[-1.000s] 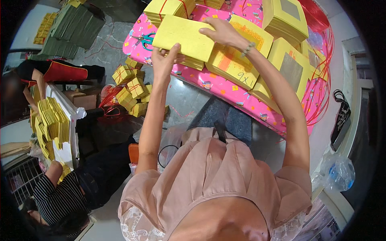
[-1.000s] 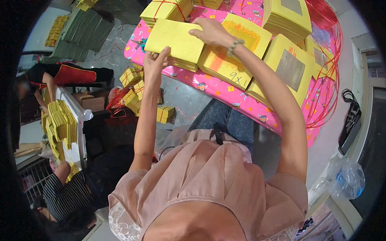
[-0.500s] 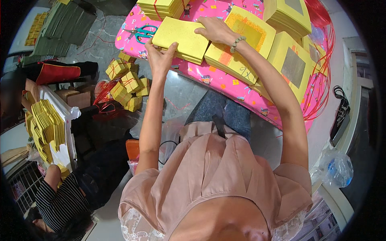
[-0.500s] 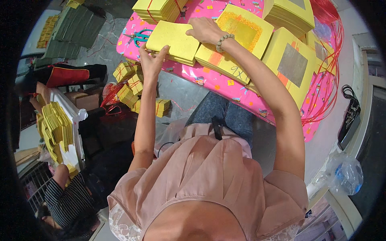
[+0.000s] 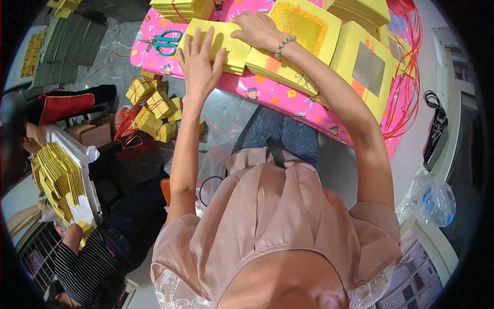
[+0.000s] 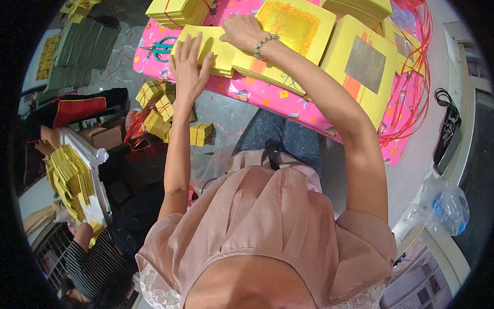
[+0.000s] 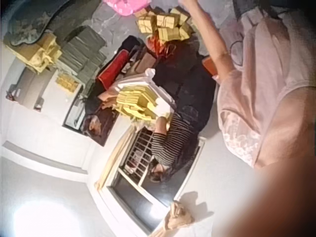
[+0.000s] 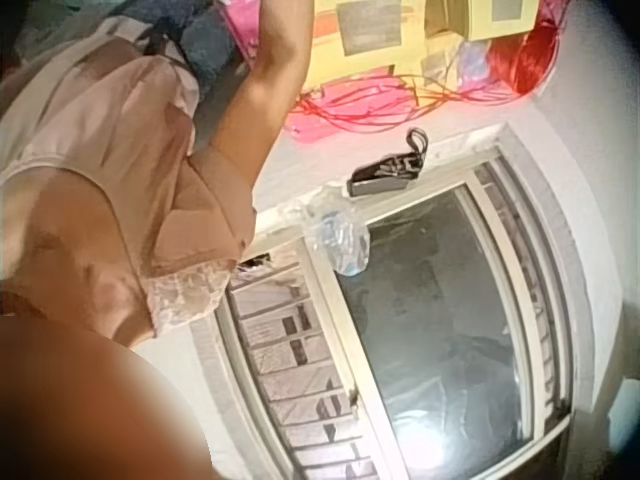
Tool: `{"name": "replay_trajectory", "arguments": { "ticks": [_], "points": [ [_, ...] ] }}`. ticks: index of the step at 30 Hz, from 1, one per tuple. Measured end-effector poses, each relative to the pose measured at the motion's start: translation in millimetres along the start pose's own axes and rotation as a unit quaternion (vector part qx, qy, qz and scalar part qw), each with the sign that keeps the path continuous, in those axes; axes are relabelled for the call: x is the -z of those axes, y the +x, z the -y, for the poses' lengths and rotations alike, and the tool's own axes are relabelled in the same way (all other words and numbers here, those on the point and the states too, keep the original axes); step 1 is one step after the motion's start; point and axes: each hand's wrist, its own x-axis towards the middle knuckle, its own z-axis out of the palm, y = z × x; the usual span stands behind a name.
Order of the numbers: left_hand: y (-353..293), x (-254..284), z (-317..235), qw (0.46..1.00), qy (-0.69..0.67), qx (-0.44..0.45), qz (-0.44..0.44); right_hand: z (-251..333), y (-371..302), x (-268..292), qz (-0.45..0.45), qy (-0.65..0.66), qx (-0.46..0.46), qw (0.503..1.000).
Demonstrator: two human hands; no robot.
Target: Counting and stacking sheets of yellow joss paper with gold foil centers.
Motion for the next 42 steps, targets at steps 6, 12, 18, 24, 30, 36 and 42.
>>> {"name": "replay_trajectory", "arguments": {
  "ticks": [6,12,18,24,30,36,42],
  "points": [
    [-9.4,-18.9,4.2,0.996,0.065,-0.007,0.061,-11.2,-8.8,-6.6,-0.146,0.045,0.071,0.986],
    [-14.4,-18.7,9.4,0.996,0.068,-0.007,0.055,-15.7,-56.8,35.9,-0.217,0.138,0.111,0.960],
    [-3.5,-9.1,2.3,0.996,0.067,-0.016,0.060,-10.3,-173.7,76.8,-0.098,-0.010,0.022,0.995],
    [13.9,12.4,-12.1,0.996,0.049,-0.078,0.019,-0.6,-210.7,51.6,-0.145,-0.066,0.004,0.987],
    [32.7,38.6,-54.2,0.964,-0.137,-0.194,0.116,-8.4,-211.8,47.5,-0.165,-0.040,0.019,0.985],
    [35.9,30.4,-68.4,0.939,-0.149,-0.245,0.190,-13.4,-209.4,56.3,-0.146,0.022,0.012,0.989],
    [40.6,27.9,-66.1,0.937,-0.175,-0.211,0.216,-20.4,-206.9,56.6,-0.142,0.029,0.013,0.989]
  ]
}}
